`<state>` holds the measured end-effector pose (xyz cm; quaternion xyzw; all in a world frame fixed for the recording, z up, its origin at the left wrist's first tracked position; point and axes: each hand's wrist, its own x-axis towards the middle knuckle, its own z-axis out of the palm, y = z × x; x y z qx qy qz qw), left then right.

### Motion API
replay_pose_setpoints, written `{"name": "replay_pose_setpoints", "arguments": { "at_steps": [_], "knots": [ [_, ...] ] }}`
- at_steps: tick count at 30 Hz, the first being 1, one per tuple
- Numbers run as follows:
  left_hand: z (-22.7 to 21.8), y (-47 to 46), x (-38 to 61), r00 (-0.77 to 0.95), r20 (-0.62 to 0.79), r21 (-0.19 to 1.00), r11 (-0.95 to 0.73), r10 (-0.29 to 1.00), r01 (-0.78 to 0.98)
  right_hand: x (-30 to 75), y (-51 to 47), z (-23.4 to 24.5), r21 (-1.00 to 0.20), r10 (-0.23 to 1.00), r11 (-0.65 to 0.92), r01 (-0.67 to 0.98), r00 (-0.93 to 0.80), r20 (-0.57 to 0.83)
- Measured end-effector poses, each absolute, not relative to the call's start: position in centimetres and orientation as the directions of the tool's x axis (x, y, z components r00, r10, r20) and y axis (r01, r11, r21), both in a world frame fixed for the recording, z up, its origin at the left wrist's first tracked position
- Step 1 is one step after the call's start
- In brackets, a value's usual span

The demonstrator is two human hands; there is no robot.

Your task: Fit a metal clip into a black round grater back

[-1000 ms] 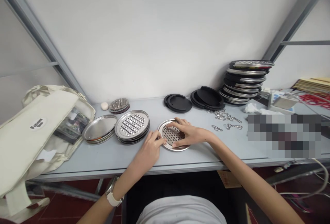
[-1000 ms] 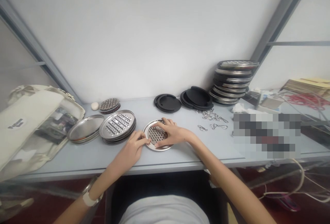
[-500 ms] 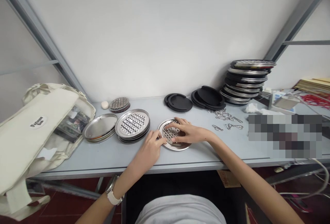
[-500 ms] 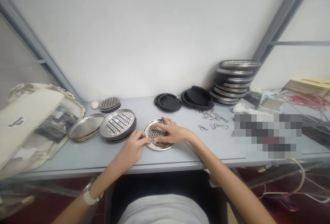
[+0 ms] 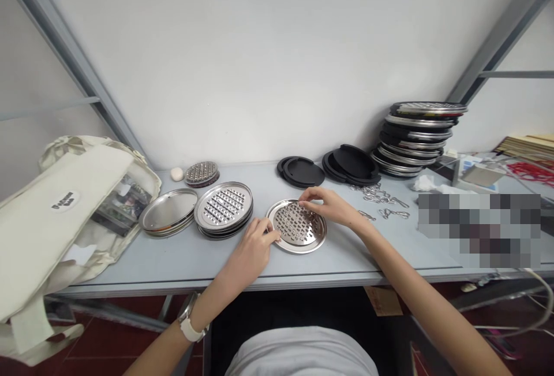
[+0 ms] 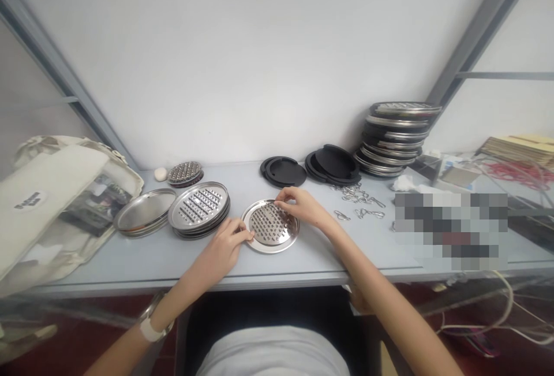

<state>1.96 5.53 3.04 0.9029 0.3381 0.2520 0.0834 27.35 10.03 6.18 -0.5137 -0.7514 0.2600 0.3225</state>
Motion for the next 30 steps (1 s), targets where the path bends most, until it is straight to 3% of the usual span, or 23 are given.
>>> {"name": "replay_pose_setpoints", "arguments": {
  "at_steps": [5,18,25,30],
  "knots": [
    [2.99,5.51,1.96,0.644,0.395,0.306,-0.755,0.655,0.58,27.22,10.05,5.97,-0.655,0.943,0.332,0.679,-0.238,0.231],
    [3.17,5.52,1.92,0.68,0.367,0.247,-0.771,0.635,0.587,27.23,10.19,5.17,-0.65,0.927,0.37,0.664,-0.307,0.214],
    [3.36,5.49,1.98,0.683,0.366,0.248,-0.774,0.632,0.583,26.91,9.69,5.83,-0.526,0.928,0.36,0.771,-0.236,0.289],
    [3.46,5.32,2.0,0.68,0.365,0.246,-0.77,0.636,0.588,27.01,9.83,5.69,-0.541,0.93,0.365,0.758,-0.263,0.258]
  ]
}}
